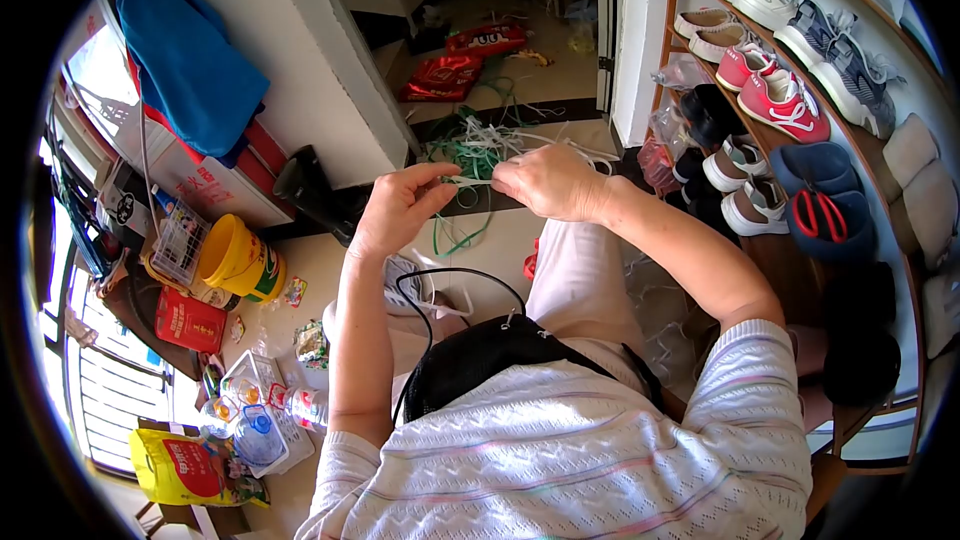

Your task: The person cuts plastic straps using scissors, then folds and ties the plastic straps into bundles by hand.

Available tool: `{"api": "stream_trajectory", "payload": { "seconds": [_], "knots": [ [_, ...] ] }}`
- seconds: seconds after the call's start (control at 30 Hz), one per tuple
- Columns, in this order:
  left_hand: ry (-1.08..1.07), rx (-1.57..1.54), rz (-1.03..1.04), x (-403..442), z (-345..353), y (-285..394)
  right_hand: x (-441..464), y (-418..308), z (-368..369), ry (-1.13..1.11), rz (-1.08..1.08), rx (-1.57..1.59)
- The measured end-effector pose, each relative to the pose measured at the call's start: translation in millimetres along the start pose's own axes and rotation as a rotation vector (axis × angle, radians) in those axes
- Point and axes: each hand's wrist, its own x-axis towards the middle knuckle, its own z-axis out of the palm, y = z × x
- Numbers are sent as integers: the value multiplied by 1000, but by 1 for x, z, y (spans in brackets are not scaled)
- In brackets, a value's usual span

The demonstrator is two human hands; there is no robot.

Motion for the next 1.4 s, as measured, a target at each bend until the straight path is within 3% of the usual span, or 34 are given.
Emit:
{"api": "stream_trajectory", "payload": {
  "seconds": [0.37,0.47,0.57,0.73,0.9,1.03,1.13,1.23,1.4],
  "knots": [
    [-344,-119,-80,2,-7,-15,-4,-16,-17,-153,-103,-56],
    [-218,-383,-330,0,-8,-10,-3,-15,-12,16,-33,9],
    [-42,-775,-272,-1,13,-19,0,-9,7,293,23,-3],
    [172,-941,-222,-1,31,-11,8,-9,33,557,88,-55],
    [343,-761,-224,2,34,-7,18,-18,39,568,128,-49],
    [514,-768,-101,15,41,-13,29,-30,53,610,150,78],
    [554,-949,-43,24,43,-10,39,-35,64,608,224,297],
    [631,-996,-115,27,42,2,49,-43,68,590,308,467],
    [620,-916,-94,37,40,-4,66,-49,83,588,511,945]
  ]
}}
